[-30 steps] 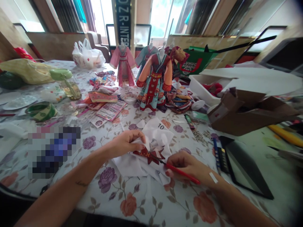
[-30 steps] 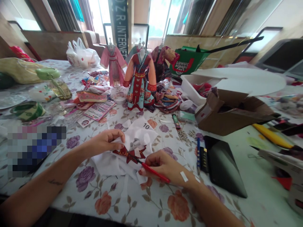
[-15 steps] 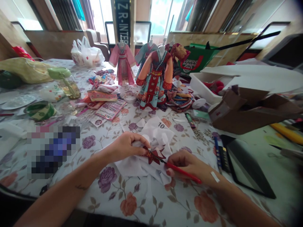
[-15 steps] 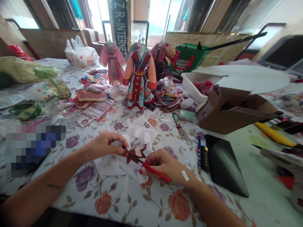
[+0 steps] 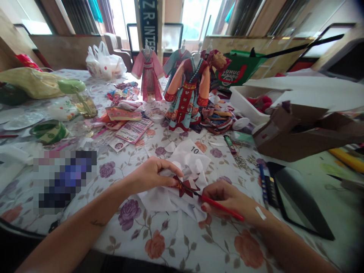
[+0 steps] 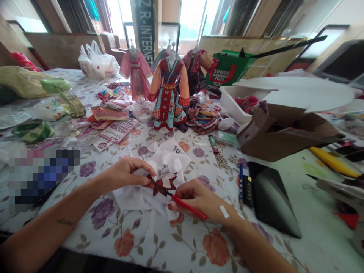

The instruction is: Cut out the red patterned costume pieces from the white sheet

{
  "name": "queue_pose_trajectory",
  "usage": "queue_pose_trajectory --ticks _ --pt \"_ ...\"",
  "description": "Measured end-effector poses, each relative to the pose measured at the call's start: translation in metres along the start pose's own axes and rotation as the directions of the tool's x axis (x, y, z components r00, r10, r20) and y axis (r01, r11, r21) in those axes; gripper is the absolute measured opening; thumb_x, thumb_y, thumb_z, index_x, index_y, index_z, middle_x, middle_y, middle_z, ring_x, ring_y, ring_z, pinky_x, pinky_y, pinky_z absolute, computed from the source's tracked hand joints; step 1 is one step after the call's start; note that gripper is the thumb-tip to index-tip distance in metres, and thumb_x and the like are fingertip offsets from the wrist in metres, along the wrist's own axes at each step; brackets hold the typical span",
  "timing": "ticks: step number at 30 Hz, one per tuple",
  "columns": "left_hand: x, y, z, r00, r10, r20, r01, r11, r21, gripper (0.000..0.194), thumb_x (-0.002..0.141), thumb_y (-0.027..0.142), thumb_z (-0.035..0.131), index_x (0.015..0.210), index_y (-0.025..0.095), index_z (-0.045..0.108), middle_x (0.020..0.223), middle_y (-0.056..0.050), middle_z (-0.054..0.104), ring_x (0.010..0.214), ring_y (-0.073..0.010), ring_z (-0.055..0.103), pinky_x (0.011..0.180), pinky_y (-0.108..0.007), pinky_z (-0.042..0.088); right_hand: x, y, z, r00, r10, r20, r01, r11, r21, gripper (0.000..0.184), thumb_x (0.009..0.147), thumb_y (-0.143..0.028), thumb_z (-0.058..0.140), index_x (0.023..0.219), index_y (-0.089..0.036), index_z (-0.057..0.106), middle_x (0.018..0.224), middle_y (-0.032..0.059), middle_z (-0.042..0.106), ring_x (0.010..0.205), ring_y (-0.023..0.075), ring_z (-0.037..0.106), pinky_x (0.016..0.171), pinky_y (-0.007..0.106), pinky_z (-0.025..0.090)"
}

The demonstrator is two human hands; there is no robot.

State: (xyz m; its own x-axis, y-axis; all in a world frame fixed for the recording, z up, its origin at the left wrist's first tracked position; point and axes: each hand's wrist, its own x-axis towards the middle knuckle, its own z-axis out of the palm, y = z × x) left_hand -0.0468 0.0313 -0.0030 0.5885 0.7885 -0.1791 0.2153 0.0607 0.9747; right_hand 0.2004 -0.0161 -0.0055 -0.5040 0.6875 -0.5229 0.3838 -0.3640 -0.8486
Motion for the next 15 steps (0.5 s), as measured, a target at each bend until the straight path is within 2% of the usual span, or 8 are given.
queue_pose_trajectory --ticks 4,15 --pt "0.0 0.0005 -0.0002 1.0 -0.009 0.001 0.009 1.0 -0.019 0.025 0.068 0.024 0.074 0.092 0.017 0.073 0.082 -0.001 0.07 0.075 -0.0152 0.065 0.068 -0.025 0.051 -0.0003 -0.0006 0.0013 1.0 0.009 -0.01 -0.008 1.0 0.008 0.035 0.067 -0.044 0.074 0.057 -0.015 0.057 0.046 -0.003 0.054 0.036 0.0048 0.035 0.035 0.017 0.022" --pt "-0.0016 0.0004 -0.0005 1.0 -0.012 0.016 0.012 1.0 -0.027 0.026 0.069 0.025 0.075 0.094 0.017 0.073 0.084 -0.003 0.072 0.078 -0.0167 0.066 0.07 -0.026 0.051 0.0004 -0.0029 0.0018 1.0 0.025 0.0 -0.025 0.999 0.032 0.034 0.068 -0.043 0.074 0.059 -0.015 0.056 0.051 0.0008 0.063 0.035 0.0037 0.034 0.034 0.016 0.024"
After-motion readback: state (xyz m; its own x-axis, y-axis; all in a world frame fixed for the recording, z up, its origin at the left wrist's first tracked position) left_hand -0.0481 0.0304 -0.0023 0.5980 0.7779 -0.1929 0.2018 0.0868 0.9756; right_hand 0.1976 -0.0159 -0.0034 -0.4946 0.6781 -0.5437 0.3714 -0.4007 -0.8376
